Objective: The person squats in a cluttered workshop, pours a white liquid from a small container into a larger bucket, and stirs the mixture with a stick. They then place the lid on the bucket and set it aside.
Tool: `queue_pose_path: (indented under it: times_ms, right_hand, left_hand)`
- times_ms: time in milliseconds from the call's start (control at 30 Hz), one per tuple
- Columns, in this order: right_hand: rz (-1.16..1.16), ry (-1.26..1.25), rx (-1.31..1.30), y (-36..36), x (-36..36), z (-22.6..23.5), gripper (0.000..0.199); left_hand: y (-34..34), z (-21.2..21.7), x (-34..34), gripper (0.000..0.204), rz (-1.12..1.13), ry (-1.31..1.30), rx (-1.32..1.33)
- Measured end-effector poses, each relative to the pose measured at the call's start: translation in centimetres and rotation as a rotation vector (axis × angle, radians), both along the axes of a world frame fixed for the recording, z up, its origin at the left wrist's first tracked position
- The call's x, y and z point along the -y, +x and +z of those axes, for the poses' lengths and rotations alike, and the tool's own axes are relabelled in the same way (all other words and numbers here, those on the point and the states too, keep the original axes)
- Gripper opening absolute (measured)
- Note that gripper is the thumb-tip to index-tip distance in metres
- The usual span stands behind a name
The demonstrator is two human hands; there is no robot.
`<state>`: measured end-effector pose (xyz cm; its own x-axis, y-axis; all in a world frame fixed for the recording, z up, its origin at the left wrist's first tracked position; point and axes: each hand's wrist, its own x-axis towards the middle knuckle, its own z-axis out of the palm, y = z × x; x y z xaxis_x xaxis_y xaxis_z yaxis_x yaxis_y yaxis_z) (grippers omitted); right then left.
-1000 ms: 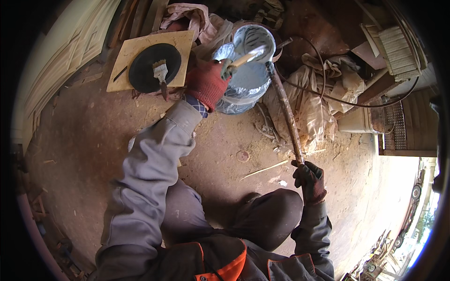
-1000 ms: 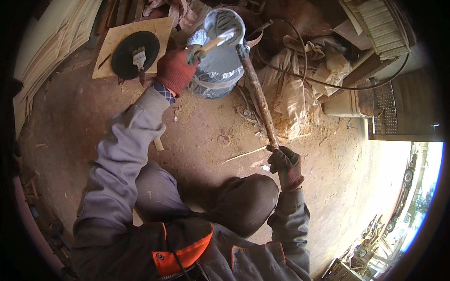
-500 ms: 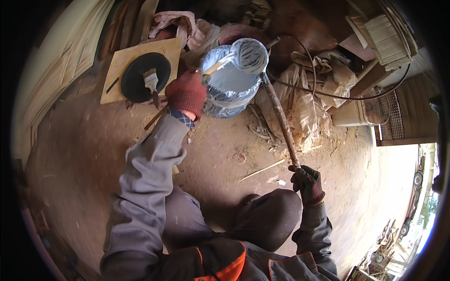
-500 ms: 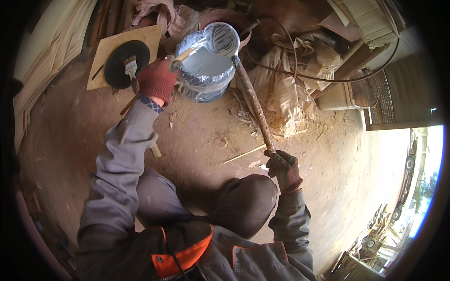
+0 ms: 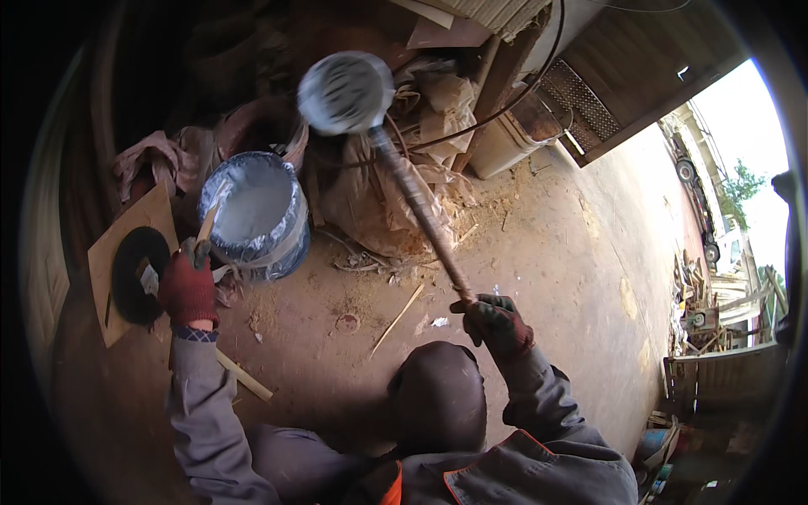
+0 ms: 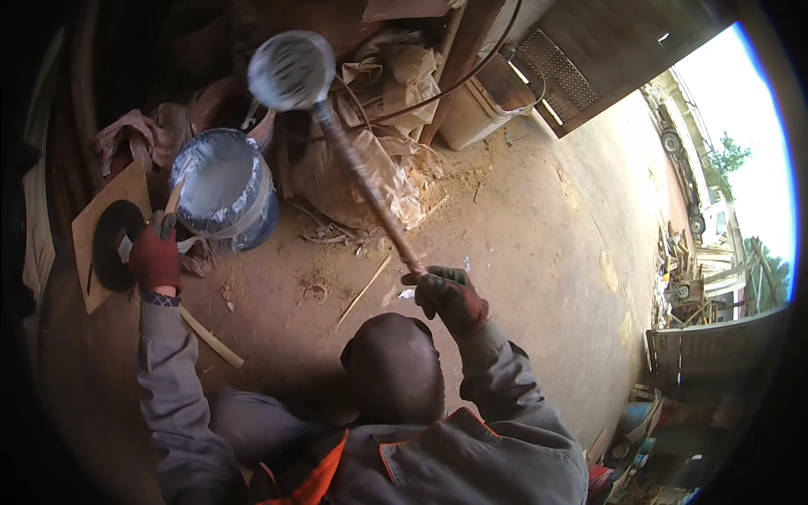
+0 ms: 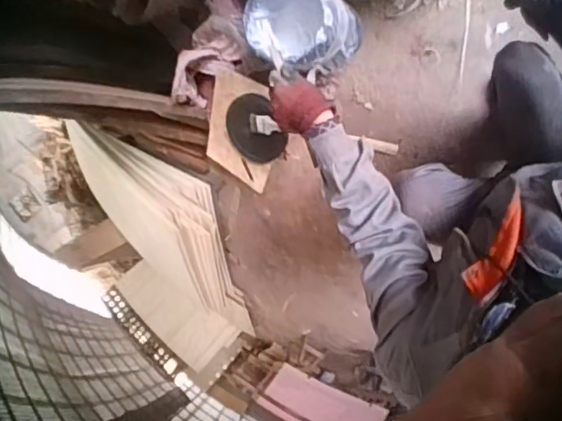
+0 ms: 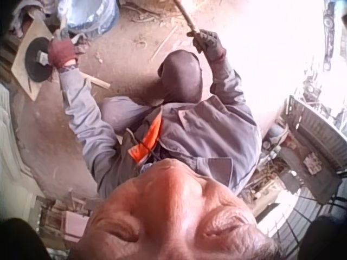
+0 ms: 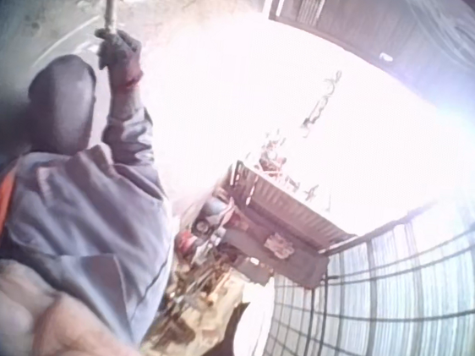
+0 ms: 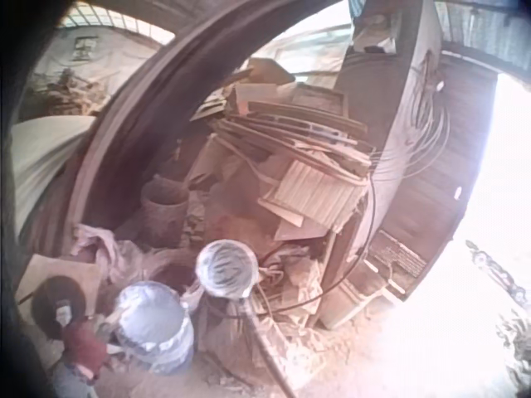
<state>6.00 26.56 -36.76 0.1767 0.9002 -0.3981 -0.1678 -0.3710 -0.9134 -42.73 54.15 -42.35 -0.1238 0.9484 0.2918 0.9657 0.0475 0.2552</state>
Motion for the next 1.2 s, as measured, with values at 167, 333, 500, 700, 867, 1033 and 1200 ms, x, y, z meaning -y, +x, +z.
queue_pose_path:
  times_ms: [167, 333, 500, 700, 867, 1033, 1200]
  right_hand:
    - [-0.288, 0.102, 0.021, 5.0, 3.0, -0.3, 0.053]
    - [-0.485, 0.245, 0.161, 11.6, 2.7, 0.0, 0.058]
    - [-0.508, 0.166, 0.146, 20.3, -4.6, 0.6, 0.052]
    - [-0.203, 0.295, 0.01, 30.7, -15.6, 0.3, 0.029]
    - [-0.306, 0.396, 0.1, 33.3, -21.2, 2.0, 0.029]
    - [-0.608, 0.489, -0.183, 29.9, -22.3, 5.7, 0.071]
    - [-0.683, 0.461, 0.088, 18.5, -20.5, 4.0, 0.059]
  left_hand:
    - [0.2, -0.1, 0.0, 0.038, -0.049, 0.002, 0.051]
    - [0.9, 0.5, -0.1, 0.038, -0.039, -0.036, 0.075]
    - [1.8, 1.4, 0.4, 0.035, -0.041, -0.039, 0.137]
    - [2.8, 2.4, 1.6, 0.03, -0.094, 0.085, 0.163]
    - [3.5, 2.8, 2.8, 0.026, -0.097, 0.06, 0.372]
    - [3.6, 2.0, 1.7, 0.029, -0.054, 0.021, 0.429]
    - [4.3, -0.4, 0.8, 0.018, -0.097, -0.296, 1.514]
